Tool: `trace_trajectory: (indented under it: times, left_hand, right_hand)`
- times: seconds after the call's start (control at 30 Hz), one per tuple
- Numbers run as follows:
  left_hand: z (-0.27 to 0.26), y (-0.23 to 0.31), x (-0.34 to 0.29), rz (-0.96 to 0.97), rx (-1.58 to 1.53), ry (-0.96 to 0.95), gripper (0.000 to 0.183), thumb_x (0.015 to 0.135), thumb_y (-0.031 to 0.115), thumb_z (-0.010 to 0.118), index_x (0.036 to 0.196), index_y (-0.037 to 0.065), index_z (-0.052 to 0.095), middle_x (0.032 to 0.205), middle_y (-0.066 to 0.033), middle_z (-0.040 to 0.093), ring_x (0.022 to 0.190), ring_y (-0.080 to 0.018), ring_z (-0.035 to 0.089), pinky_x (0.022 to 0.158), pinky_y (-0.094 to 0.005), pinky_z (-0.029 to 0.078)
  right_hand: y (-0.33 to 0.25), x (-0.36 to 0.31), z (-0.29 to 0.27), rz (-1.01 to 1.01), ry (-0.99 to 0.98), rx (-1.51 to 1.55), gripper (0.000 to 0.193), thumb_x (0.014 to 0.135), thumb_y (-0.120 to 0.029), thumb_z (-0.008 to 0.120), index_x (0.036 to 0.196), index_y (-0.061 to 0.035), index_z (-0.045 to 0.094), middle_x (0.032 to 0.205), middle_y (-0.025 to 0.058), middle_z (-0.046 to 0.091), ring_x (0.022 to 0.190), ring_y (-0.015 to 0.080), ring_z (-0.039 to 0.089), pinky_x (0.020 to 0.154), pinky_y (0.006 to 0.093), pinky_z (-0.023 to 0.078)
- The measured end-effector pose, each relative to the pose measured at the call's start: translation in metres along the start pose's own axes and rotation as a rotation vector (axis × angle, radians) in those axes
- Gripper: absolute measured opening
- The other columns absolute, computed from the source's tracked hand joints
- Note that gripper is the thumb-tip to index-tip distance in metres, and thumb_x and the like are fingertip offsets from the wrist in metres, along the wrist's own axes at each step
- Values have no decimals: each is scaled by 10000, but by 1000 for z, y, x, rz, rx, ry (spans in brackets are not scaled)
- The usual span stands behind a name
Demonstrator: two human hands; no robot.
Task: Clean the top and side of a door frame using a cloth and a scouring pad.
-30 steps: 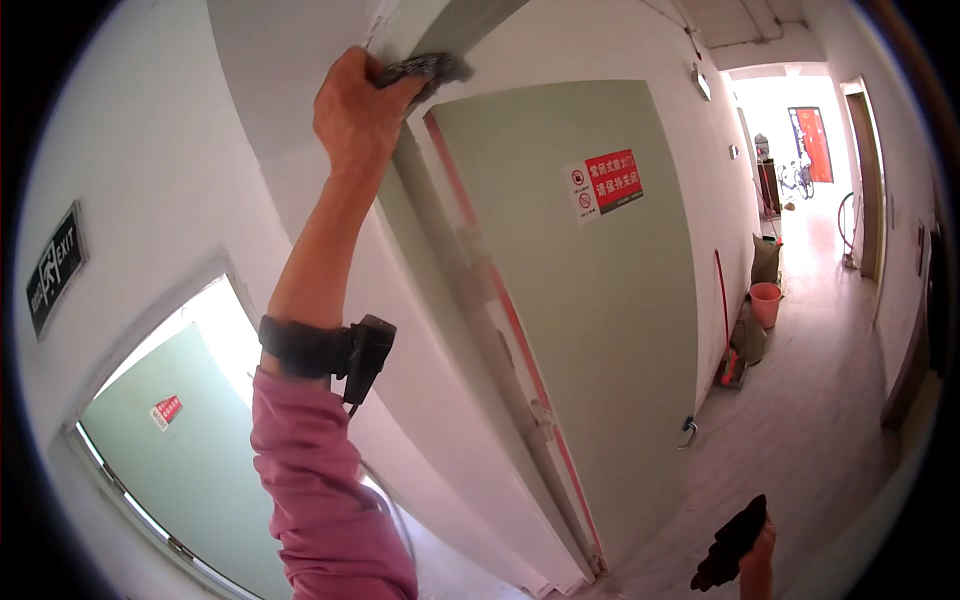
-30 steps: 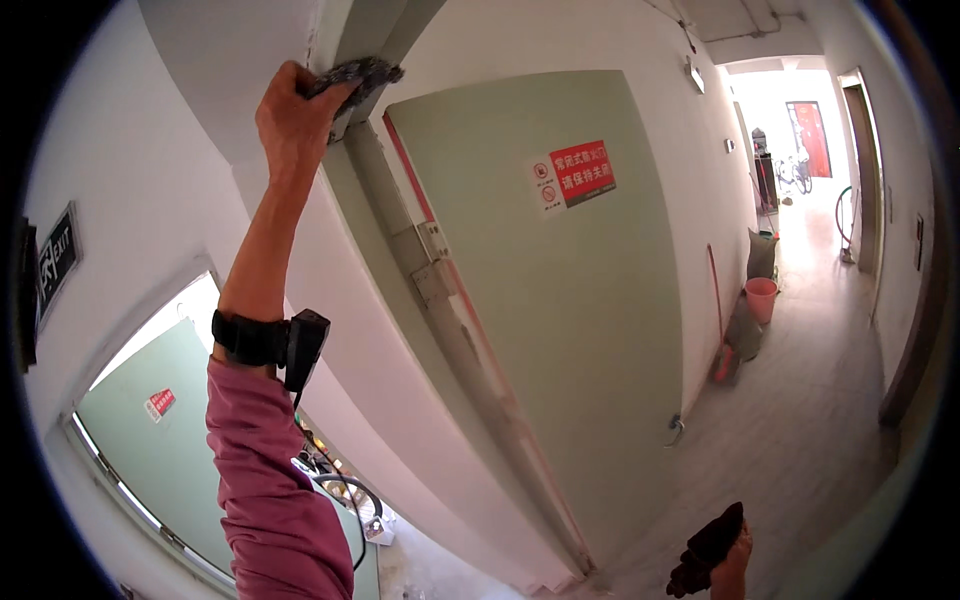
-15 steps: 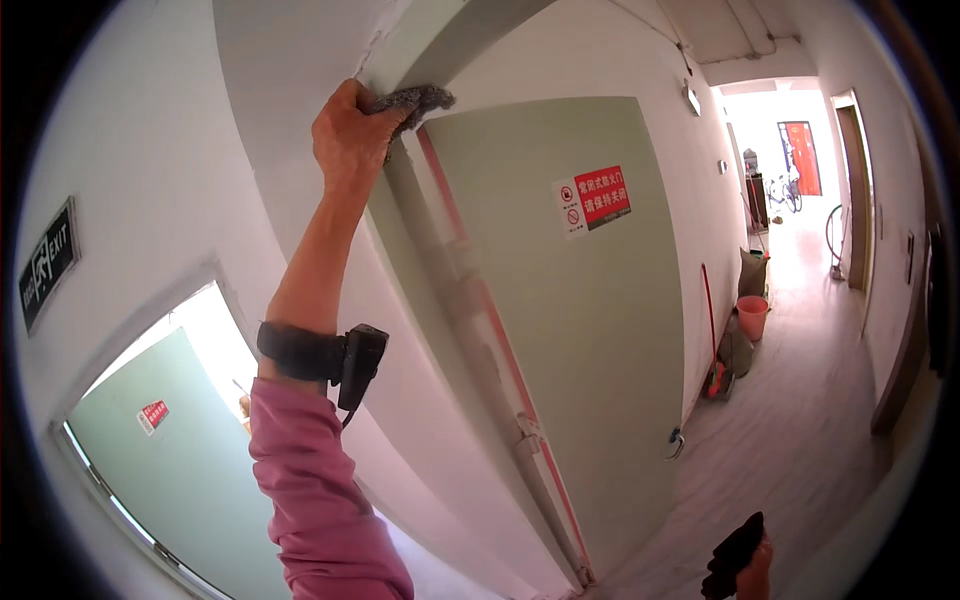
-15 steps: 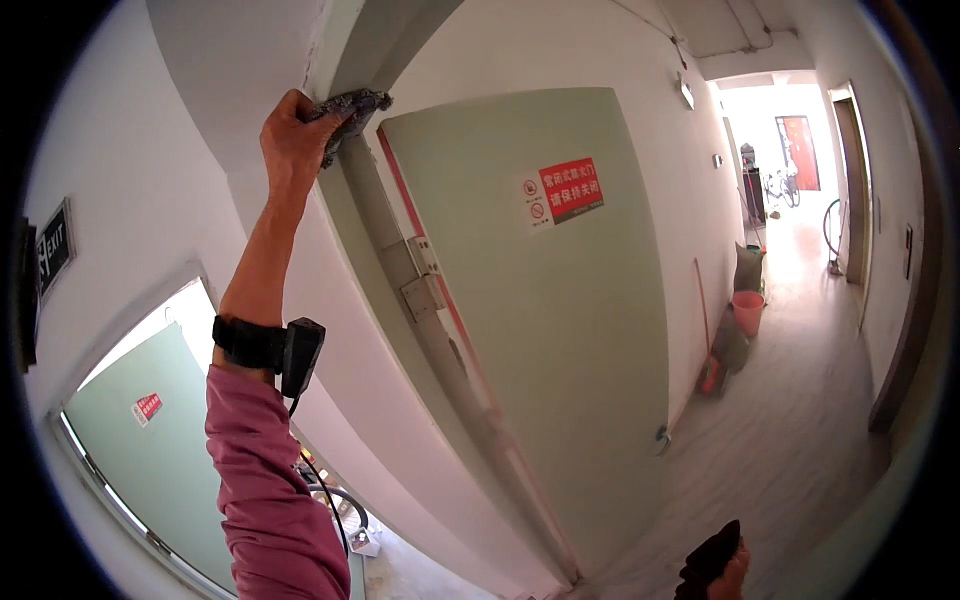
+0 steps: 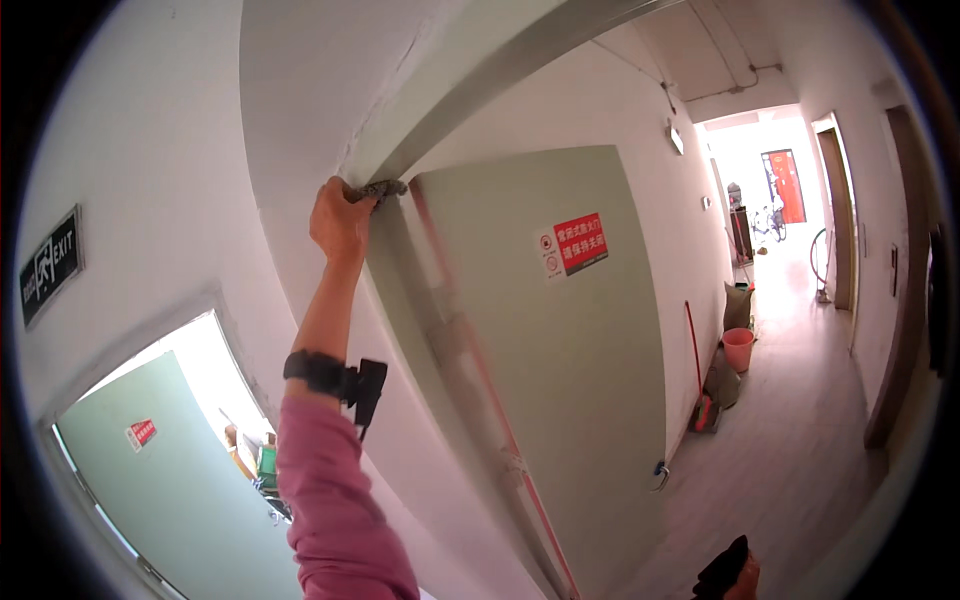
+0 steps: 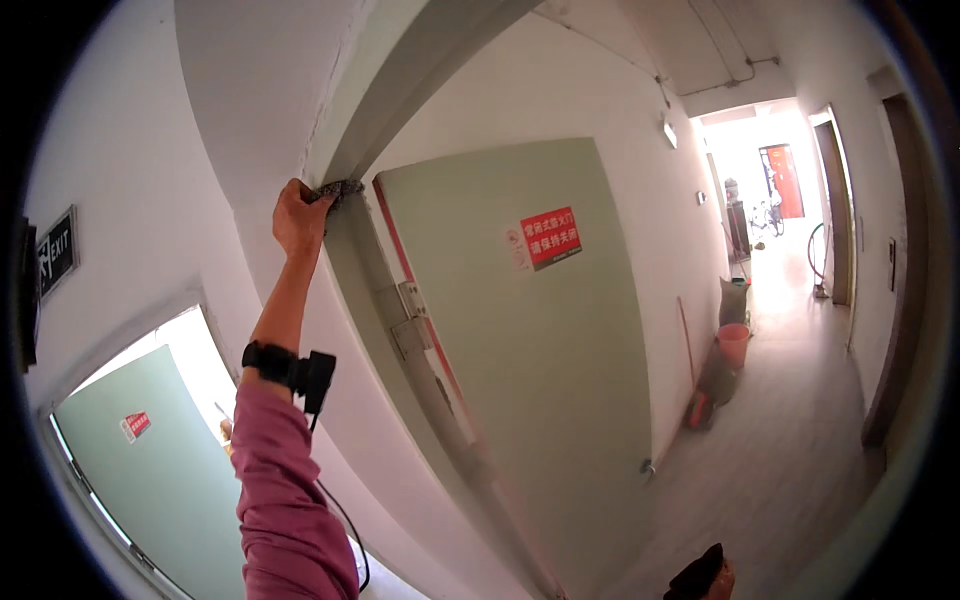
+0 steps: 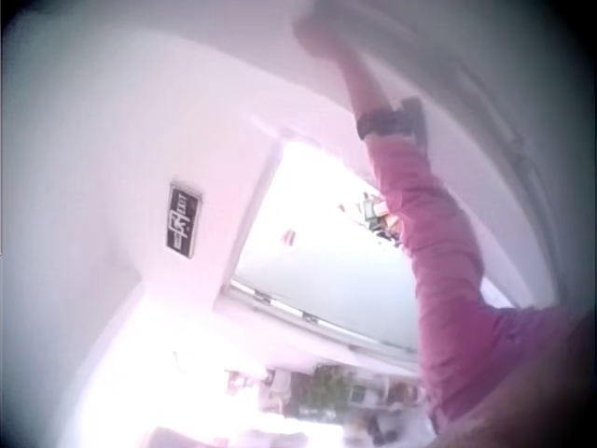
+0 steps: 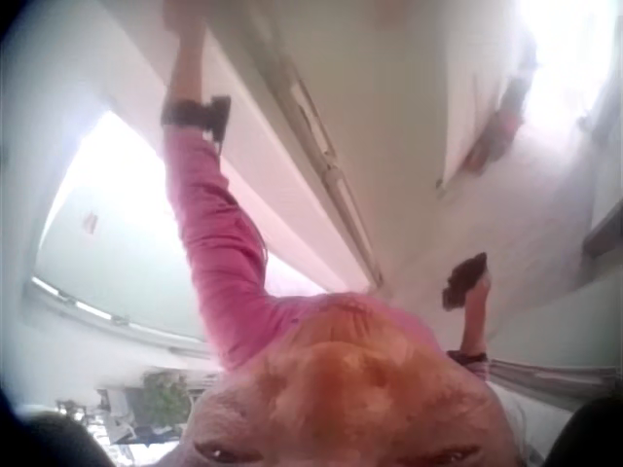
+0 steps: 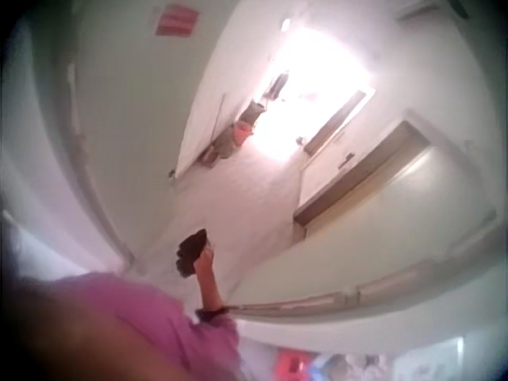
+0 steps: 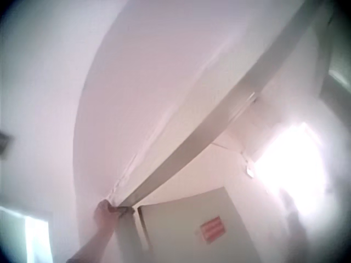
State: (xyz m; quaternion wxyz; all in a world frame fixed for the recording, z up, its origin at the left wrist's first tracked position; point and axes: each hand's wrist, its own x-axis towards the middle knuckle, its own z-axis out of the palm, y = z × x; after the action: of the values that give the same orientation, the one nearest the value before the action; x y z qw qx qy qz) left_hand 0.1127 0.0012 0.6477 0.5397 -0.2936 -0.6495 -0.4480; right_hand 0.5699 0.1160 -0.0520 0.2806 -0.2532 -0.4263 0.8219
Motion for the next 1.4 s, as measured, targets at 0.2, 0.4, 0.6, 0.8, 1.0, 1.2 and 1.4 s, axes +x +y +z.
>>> trace_trajectory:
  times: [0.2,0.4,0.6,0.8,1.0,1.2,1.4]
  left_hand:
    - [-62,96,-16,585,-183,159,299,549,159,715,657,58,455,661,-54,487,605,-253,474,541,-348,380]
    - [-89,158,-31,692,-334,194,337,548,170,740,660,56,443,652,-47,466,591,-226,438,539,-323,371]
    - [-81,135,-28,506,-296,69,375,587,278,728,650,56,432,651,-55,482,593,-237,449,545,-334,374]
    - [-45,53,-14,147,-144,-68,382,604,326,714,649,62,442,639,-68,515,600,-232,479,550,-341,381]
    - [-53,101,-16,492,-238,48,388,566,260,750,649,57,431,608,-52,473,563,-223,427,537,-326,377]
    - [-16,35,-3,244,-200,13,389,570,287,735,641,76,417,621,-33,482,585,-207,451,537,-332,384]
    - [20,-28,16,-26,-131,-107,339,569,293,725,688,92,480,669,-39,560,646,-219,533,567,-336,411]
  right_hand:
    - [-54,-40,63,175,222,359,399,784,-498,406,803,-129,555,775,55,549,725,242,486,672,454,361]
    - [-77,-69,109,242,375,481,450,802,-532,363,852,-122,541,785,56,534,716,248,463,617,460,359]
    - [-85,-79,131,246,632,410,425,824,-546,335,751,-149,470,686,45,465,589,228,403,463,419,311]
    - [-45,-45,103,-724,249,290,212,828,-247,422,812,-64,526,679,6,517,607,129,522,544,285,455]
    - [-51,-14,95,-517,307,401,178,851,-204,404,828,-70,520,704,43,546,629,194,568,577,333,496]
    - [-50,-14,109,-372,352,384,207,831,-228,420,843,-50,526,754,36,558,664,161,556,614,309,487]
    - [-59,-40,118,-498,266,344,178,820,-202,452,868,-51,531,774,49,565,707,158,561,649,311,486]
